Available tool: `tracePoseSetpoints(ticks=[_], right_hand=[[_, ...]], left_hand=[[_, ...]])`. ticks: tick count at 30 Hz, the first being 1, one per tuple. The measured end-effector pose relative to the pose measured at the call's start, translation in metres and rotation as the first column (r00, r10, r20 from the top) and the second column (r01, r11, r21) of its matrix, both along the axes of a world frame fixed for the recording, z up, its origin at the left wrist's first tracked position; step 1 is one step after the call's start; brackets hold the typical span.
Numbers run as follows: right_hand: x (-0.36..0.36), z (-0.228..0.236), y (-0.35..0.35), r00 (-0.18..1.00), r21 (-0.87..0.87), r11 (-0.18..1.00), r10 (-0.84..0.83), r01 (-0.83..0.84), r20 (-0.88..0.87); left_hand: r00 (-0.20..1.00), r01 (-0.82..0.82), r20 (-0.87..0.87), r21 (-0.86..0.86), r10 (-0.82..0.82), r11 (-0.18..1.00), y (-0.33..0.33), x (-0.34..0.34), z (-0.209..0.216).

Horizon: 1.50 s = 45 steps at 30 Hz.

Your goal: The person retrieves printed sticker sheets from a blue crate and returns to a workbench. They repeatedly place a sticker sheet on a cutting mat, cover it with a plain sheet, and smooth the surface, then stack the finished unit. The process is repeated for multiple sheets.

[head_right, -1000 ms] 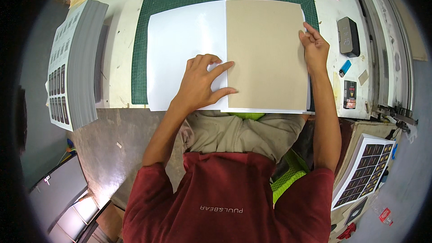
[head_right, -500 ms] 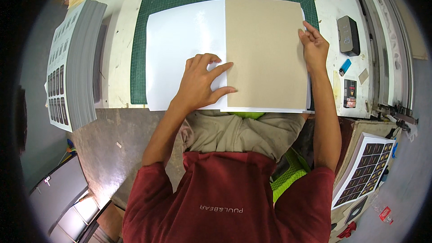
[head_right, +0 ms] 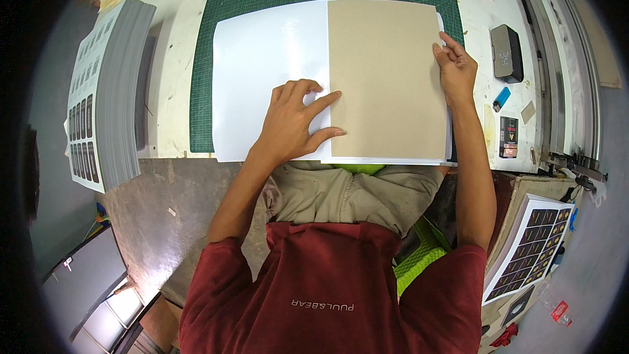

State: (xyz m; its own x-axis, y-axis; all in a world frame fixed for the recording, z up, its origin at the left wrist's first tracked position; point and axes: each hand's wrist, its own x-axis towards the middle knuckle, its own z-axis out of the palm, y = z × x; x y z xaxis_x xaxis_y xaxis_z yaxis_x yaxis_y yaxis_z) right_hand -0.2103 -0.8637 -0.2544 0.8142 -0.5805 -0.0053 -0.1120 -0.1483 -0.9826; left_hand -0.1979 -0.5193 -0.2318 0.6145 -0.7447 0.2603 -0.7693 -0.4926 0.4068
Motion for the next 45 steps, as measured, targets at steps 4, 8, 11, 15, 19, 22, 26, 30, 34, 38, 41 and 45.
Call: tracePoseSetpoints(ticks=[4, 8, 11, 15, 19, 22, 26, 30, 34, 38, 41, 45], right_hand=[[0.0, 0.001, 0.001, 1.0, -0.032, 0.999, 0.003, -0.003, -0.016], [-0.002, 0.001, -0.002, 0.998, -0.126, 0.992, -0.008, 0.0, -0.064], [-0.005, 0.028, 0.014, 0.994, -0.63, 0.776, -0.077, 0.009, -0.08], [-0.04, 0.055, 0.039, 0.989, -0.886, 0.443, 0.114, -0.138, -0.097], [-0.067, 0.046, 0.082, 0.882, -0.815, 0.369, 0.334, -0.447, -0.333], [-0.072, 0.039, 0.089, 0.873, -0.817, 0.345, 0.339, -0.463, -0.352], [-0.074, 0.036, 0.089, 0.872, -0.813, 0.349, 0.335, -0.467, -0.357], [-0.075, 0.031, 0.084, 0.874, -0.794, 0.393, 0.351, -0.464, -0.337], [-0.076, 0.029, 0.084, 0.883, -0.784, 0.435, 0.367, -0.442, -0.294], [-0.078, 0.028, 0.082, 0.889, -0.771, 0.468, 0.366, -0.432, -0.276], [-0.077, 0.026, 0.078, 0.874, -0.761, 0.464, 0.399, -0.454, -0.277], [-0.073, 0.037, 0.055, 0.826, -0.72, 0.45, 0.466, -0.529, -0.316]], left_hand=[[1.0, 0.0, 0.002, 0.01, 0.0, 1.0, 0.0, 0.0, 0.001], [1.0, 0.004, 0.005, 0.018, -0.004, 1.0, -0.002, 0.0, 0.001], [1.0, -0.011, 0.001, 0.039, 0.011, 0.999, -0.001, -0.001, 0.003], [1.0, -0.004, -0.001, 0.063, 0.004, 0.998, -0.003, -0.001, 0.006], [0.998, -0.06, -0.003, 0.046, 0.06, 0.997, -0.002, -0.004, 0.012], [0.955, -0.284, 0.054, -0.114, 0.291, 0.952, 0.022, -0.003, 0.011], [0.503, -0.864, -0.115, -0.034, 0.857, 0.503, 0.098, 0.012, 0.014], [0.465, -0.846, -0.237, 0.165, 0.853, 0.507, 0.107, -0.015, 0.031], [0.348, -0.867, -0.382, 0.217, 0.856, 0.449, 0.12, -0.019, 0.041], [0.537, -0.701, -0.843, -0.453, -0.011, 0.551, 0.175, -0.007, 0.036], [0.329, -0.541, -0.47, -0.805, -0.819, 0.245, 0.21, 0.018, -0.003], [0.669, -0.587, -0.661, -0.75, -0.34, 0.305, 0.103, 0.036, -0.034]])
